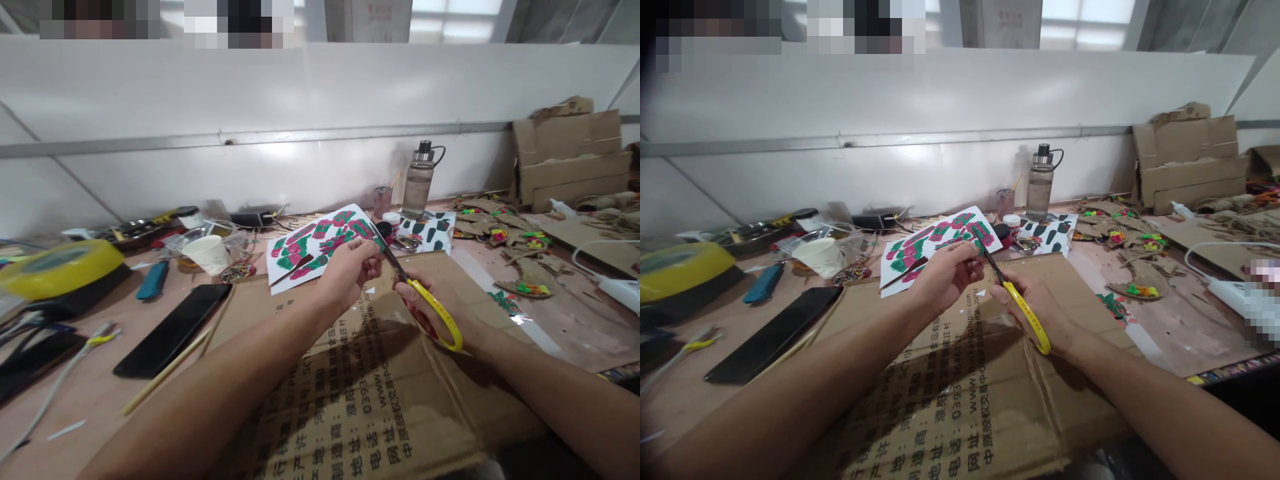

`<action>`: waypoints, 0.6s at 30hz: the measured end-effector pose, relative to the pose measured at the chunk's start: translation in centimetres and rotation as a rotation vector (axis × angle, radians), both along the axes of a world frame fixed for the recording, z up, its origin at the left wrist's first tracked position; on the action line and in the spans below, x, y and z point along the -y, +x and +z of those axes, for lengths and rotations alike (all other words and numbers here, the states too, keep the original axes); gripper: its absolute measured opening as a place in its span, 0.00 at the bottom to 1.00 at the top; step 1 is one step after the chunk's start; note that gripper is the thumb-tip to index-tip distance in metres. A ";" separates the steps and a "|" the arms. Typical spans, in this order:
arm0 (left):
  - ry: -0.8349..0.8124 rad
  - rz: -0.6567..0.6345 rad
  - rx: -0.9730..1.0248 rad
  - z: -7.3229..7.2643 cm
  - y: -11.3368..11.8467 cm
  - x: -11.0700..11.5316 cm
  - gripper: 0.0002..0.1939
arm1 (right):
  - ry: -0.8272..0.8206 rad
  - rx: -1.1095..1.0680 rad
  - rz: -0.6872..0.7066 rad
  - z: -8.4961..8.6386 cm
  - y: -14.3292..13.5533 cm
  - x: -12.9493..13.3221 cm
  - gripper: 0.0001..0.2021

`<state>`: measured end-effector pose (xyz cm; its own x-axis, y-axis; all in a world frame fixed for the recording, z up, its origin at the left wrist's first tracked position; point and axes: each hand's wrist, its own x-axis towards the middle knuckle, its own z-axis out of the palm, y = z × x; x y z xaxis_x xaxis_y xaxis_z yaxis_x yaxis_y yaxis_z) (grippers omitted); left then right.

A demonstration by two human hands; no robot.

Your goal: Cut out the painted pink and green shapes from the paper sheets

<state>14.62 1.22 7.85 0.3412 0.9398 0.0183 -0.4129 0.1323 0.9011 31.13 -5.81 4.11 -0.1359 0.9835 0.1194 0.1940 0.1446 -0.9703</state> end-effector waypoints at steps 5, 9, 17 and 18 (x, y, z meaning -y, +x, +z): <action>0.009 -0.006 -0.005 -0.2 0.0 -0.3 0.10 | 0.005 0.039 -0.029 -0.1 -0.1 0.0 0.18; 0.041 0.007 -0.036 -0.4 -0.1 -0.3 0.10 | 0.067 0.099 -0.096 0.3 -0.2 -0.1 0.20; 0.078 -0.126 -0.166 -1.6 0.3 0.1 0.08 | 0.197 0.118 -0.247 1.1 1.7 -1.7 0.18; 0.082 -0.144 -0.175 -1.7 0.3 0.2 0.08 | 0.237 0.106 -0.254 1.1 1.8 -1.9 0.19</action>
<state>14.95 1.03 6.12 0.4762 0.8791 0.0214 -0.2313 0.1017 0.9675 32.97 -3.91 5.19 0.0850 0.9342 0.3465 0.3501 0.2976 -0.8882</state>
